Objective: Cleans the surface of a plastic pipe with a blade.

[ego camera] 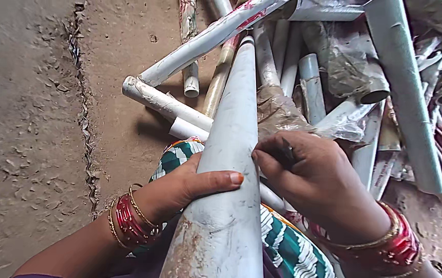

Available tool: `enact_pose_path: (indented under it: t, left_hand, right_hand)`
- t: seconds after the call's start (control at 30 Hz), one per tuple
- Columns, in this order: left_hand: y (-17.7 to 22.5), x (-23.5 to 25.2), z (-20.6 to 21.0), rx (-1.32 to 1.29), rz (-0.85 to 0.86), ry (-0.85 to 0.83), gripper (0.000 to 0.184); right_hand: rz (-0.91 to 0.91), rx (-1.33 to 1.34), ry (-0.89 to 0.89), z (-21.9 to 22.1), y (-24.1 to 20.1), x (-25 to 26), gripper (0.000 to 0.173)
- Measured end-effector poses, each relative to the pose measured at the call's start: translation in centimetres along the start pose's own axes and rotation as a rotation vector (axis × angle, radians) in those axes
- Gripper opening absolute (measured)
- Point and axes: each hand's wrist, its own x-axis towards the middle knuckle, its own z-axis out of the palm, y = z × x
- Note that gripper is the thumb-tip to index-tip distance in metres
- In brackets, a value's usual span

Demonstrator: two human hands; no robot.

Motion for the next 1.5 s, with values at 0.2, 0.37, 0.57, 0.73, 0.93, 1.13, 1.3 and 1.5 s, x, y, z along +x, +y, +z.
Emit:
enact_pose_path:
  t: [0.2,0.37,0.57,0.73,0.93,1.13,1.3,1.5]
  left_hand:
    - [-0.1,0.2,-0.1,-0.054,0.024,-0.051,0.021]
    - [-0.3,0.1,-0.5,-0.047,0.027,-0.053,0.019]
    - [-0.2,-0.3,-0.5,-0.01,0.011,0.018,0.022]
    - [-0.6,-0.7,-1.1,-0.014,0.007,0.049,0.034]
    - [-0.9,-0.9,-1.2,-0.052,0.038,-0.001,0.027]
    - [-0.5,-1.0,-1.1,-0.033,0.071,0.0,0.021]
    - [-0.4,-0.8,-1.1,-0.021,0.116,-0.041,0.022]
    - [0.1,-0.9,-0.4,-0.008,0.099,-0.005,0.019]
  right_hand:
    - [0.072,0.549,-0.113,0.4,1.8,-0.5,0.008]
    - [-0.096,0.565,-0.201,0.0,1.7,-1.4,0.009]
    - [-0.175,0.697,-0.197,-1.0,3.7,-4.3,0.016]
    - [0.062,0.796,0.013,-1.1,5.3,-5.7,0.019]
    - [0.167,0.735,0.061,1.5,5.1,-4.9,0.01]
    - [0.093,0.722,0.089,2.2,4.7,-3.8,0.02]
    - [0.012,0.675,0.112,2.0,3.8,-2.1,0.011]
    - [-0.09,0.403,0.168,2.2,2.5,-0.8,0.006]
